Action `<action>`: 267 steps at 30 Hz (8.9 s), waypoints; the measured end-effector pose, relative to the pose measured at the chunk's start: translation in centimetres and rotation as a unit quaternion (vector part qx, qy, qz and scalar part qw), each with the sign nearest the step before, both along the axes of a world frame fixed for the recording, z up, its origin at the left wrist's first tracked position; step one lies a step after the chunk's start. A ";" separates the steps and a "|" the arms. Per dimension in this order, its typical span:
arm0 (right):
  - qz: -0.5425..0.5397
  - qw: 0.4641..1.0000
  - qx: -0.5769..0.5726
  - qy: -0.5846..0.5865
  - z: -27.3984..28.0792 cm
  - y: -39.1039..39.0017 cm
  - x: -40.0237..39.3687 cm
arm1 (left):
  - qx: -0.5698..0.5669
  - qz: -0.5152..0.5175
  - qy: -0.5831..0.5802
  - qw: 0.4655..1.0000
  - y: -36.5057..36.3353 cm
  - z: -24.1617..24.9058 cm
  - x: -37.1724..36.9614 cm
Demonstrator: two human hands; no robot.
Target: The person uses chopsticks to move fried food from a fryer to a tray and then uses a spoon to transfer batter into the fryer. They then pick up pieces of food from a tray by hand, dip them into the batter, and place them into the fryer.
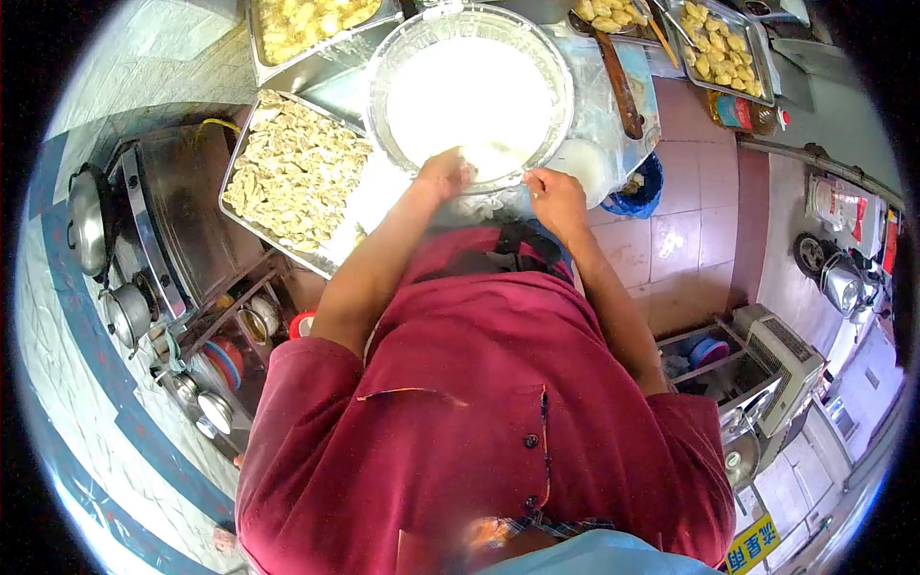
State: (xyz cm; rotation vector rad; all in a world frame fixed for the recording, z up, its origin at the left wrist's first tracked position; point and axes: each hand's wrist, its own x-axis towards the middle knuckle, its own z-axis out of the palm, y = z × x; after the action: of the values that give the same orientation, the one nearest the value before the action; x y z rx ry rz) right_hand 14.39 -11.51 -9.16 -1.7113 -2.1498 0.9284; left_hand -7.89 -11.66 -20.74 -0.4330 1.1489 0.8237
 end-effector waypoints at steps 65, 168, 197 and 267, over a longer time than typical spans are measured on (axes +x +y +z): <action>-0.163 0.904 -0.289 0.269 -6.4 2.5 3.8 | 0.289 -0.061 0.641 0.709 12.5 16.7 -16.5; -0.364 0.772 -0.385 0.352 -5.0 5.3 2.1 | 0.142 -0.032 0.001 0.989 2.6 5.9 -0.9; -0.153 0.917 -0.277 0.243 -5.7 3.4 3.1 | 0.365 -0.026 0.550 0.751 20.1 14.1 -13.8; -0.092 0.995 -0.027 0.011 -1.7 0.2 1.8 | 0.300 -0.231 0.171 0.910 -1.6 5.0 -0.6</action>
State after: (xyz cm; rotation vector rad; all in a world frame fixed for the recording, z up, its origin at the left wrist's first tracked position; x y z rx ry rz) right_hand 16.24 -11.27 -10.82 -1.8774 -1.9297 0.9576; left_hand -8.52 -13.29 -15.70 0.4994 1.1798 0.7966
